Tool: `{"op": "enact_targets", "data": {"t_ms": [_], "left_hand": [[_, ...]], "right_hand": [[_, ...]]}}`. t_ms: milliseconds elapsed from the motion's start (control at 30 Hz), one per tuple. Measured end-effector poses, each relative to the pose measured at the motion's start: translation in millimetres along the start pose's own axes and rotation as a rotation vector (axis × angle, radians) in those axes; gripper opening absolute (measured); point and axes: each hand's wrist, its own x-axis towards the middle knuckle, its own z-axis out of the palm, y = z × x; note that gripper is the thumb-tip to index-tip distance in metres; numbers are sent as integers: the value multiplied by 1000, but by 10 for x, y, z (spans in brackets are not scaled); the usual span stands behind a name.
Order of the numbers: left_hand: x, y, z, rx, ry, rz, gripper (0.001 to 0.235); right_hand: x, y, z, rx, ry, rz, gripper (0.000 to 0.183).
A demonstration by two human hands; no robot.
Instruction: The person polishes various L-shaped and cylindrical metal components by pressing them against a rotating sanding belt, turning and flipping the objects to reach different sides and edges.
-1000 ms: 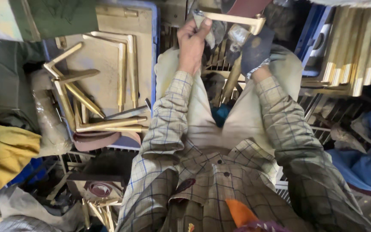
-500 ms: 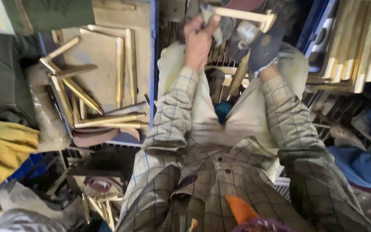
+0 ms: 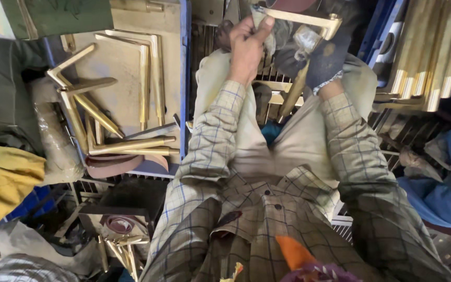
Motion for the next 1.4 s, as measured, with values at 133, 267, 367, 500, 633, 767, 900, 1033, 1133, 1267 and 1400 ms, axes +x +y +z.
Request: {"op": "enact_targets", "data": {"t_ms": [133,267,367,500,633,767,900,1033,1133,1267,1400], "left_hand": [[80,91,91,12,41,-53,16],[78,89,129,30,119,-169,17],[35,-33,123,43,15,62,17],[0,-108,134,-66,15,-48,17],[86,-55,206,-36,31,-44,18],[0,-53,236,-60,-21,-40,18],[-78,-201,178,-27,-29,-18,18],[55,-218,220,-5,8,-12,17],[104,-211,229,-45,18,-26,17],[82,-147,290,-124,-23,30,16],[-219,208,342,-32,-162,108,18]], "right_hand": [[116,-56,-20,3,8,8,24],[159,-114,-52,132,6,23,25],[67,-61,-118,350,-110,165,25],[36,-110,-137,342,-74,204,28],[123,-311,-173,270,-30,123,28],[30,-314,-237,227,4,83,28],[-89,-162,-261,163,14,87,29],[135,-217,-261,63,45,17,29],[162,-249,-281,-32,85,-23,30],[93,-426,-297,-86,117,-91,31],[-168,-870,-353,-36,102,-194,31]]}}
